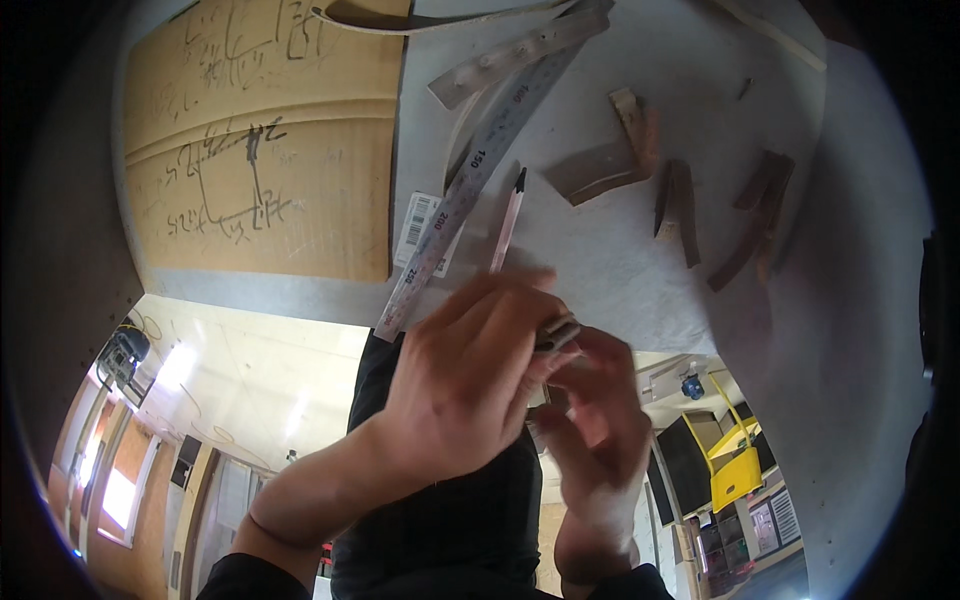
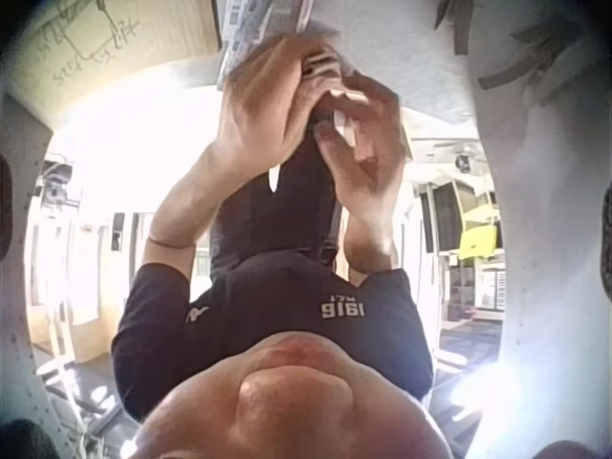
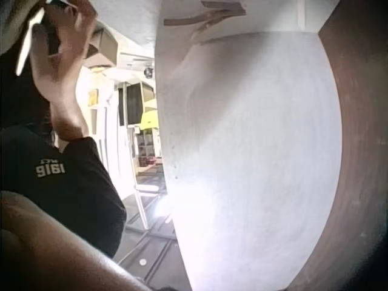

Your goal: The person assembles several thin metal strips into a layered stack. They repeatedly pick up individual strips, align them, and use pliers to press and secure the stack. The process continues with incremental additions and adjustments to the stack.

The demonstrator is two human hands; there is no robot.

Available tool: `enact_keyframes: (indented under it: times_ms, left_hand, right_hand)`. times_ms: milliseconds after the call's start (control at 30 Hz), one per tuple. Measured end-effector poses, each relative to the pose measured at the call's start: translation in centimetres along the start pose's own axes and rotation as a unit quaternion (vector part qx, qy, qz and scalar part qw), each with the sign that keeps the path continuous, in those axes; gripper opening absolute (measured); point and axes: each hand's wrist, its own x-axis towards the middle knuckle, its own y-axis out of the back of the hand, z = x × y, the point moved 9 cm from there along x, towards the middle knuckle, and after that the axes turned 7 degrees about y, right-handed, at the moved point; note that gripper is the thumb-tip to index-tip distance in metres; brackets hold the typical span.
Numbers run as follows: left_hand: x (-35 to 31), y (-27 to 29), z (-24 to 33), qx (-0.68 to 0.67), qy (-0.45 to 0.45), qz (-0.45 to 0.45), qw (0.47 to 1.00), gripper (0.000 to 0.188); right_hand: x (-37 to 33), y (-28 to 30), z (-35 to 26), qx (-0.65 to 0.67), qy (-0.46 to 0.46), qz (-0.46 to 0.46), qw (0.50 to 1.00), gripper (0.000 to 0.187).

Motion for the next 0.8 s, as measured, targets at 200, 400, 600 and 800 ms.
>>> enact_keyframes:
  times_ms: [200,400,600,800]
  left_hand:
    - [-1.1,-1.4,-0.5,0.007,0.043,-0.095,0.994,0.017]
    - [-2.0,-1.7,-0.1,-0.023,0.083,-0.14,0.986,0.045]
    - [-2.3,-2.6,0.3,0.002,0.134,-0.244,0.961,0.073]
    - [-3.0,-3.4,0.2,-0.003,0.14,-0.286,0.948,0.074]
  right_hand:
    - [0.7,2.0,-3.0,-0.035,0.137,0.098,0.985,0.031]
    - [1.9,0.9,-3.8,-0.192,0.226,0.003,0.955,0.031]
    - [1.4,1.0,-2.2,-0.078,0.216,-0.011,0.973,0.034]
    - [1.0,1.2,-1.1,-0.045,0.161,-0.023,0.986,0.029]
